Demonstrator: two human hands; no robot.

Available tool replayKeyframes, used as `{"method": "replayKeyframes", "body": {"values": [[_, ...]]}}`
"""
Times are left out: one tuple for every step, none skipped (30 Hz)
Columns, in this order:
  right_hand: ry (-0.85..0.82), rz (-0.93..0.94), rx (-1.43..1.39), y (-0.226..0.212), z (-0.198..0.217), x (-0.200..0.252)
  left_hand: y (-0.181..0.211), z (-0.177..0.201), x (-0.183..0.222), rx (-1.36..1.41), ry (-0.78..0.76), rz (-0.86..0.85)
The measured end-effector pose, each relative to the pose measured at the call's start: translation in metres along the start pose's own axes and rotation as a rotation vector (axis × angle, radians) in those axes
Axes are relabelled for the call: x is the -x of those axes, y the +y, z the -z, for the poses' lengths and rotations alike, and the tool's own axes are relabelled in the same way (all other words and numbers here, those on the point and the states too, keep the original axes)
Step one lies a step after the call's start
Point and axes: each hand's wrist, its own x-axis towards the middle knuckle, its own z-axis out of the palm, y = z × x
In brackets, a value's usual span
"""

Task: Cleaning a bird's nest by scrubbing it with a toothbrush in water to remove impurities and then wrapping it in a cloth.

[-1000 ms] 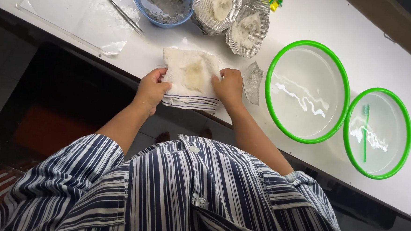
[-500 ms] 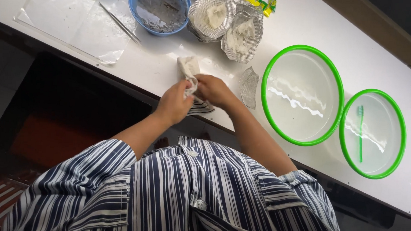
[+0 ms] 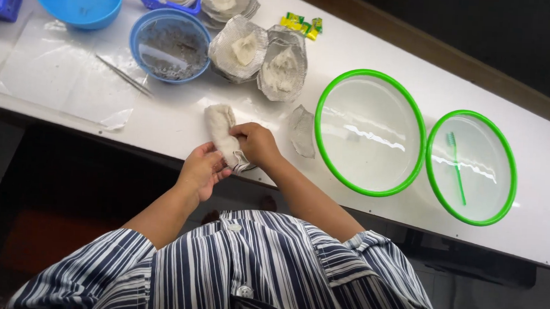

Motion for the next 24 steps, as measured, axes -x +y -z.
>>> {"method": "replayKeyframes", "body": {"values": [[0.017,0.001,0.001,0.006,0.003,-0.003,0.003,-0.009,-0.01,-0.01,-0.011,-0.009],[-0.006,-0.087,-0.158,0.01,-0.001,0.001,0.002,-0.012,-0.015,-0.027,-0.006,0.005],[-0.028,-0.173,-0.319,0.014,-0.005,0.005,0.0,-0.015,-0.021,-0.045,0.0,0.02],[-0.03,-0.181,-0.324,0.006,0.001,0.012,-0.002,-0.017,-0.021,-0.05,0.002,0.028],[-0.02,-0.206,-0.471,-0.001,0.007,0.019,-0.005,-0.019,-0.021,-0.051,-0.001,0.032],[-0.001,-0.224,-0.617,-0.01,0.016,0.021,-0.003,-0.022,-0.024,-0.055,-0.01,0.028],[0.006,-0.226,-0.621,-0.021,0.029,0.025,0.002,-0.031,-0.014,-0.063,-0.013,0.028],[0.019,-0.204,-0.657,-0.033,0.041,0.032,0.005,-0.04,-0.003,-0.018,-0.043,-0.017],[0.032,-0.181,-0.693,-0.044,0.053,0.038,0.007,-0.048,0.009,0.028,-0.073,-0.062],[0.043,-0.184,-0.693,-0.037,0.067,0.038,0.013,-0.06,0.018,0.021,-0.083,-0.06],[0.084,-0.079,-0.576,-0.03,0.081,0.039,0.019,-0.073,0.027,0.034,-0.147,-0.052],[0.124,0.022,-0.457,-0.023,0.094,0.041,0.023,-0.085,0.036,0.046,-0.211,-0.041],[0.136,0.014,-0.456,-0.024,0.12,0.044,0.027,-0.098,0.036,0.038,-0.22,-0.036],[0.229,0.198,-0.373,-0.025,0.143,0.051,0.027,-0.11,0.037,0.048,-0.3,-0.045],[0.32,0.38,-0.283,-0.025,0.167,0.057,0.028,-0.122,0.038,0.058,-0.379,-0.054],[0.333,0.372,-0.282,-0.027,0.186,0.069,0.021,-0.135,0.035,0.047,-0.388,-0.049],[0.349,0.333,-0.275,-0.03,0.206,0.082,0.014,-0.148,0.032,0.104,-0.432,-0.054],[0.371,0.295,-0.266,-0.032,0.228,0.094,0.008,-0.164,0.029,0.159,-0.481,-0.061],[0.39,0.289,-0.263,-0.028,0.233,0.099,0.02,-0.176,0.057,0.145,-0.495,-0.058],[0.345,0.24,-0.554,-0.024,0.238,0.103,0.033,-0.188,0.084,0.183,-0.59,-0.01],[0.293,0.192,-0.844,-0.019,0.243,0.107,0.046,-0.2,0.111,0.22,-0.684,0.039],[0.31,0.192,-0.839,0.004,0.245,0.103,0.038,-0.208,0.111,0.21,-0.698,0.043],[0.122,0.299,-1.149,0.028,0.246,0.099,0.03,-0.217,0.109,0.297,-0.721,0.17],[-0.081,0.402,-1.455,0.053,0.244,0.098,0.019,-0.223,0.108,0.384,-0.733,0.306]]}}
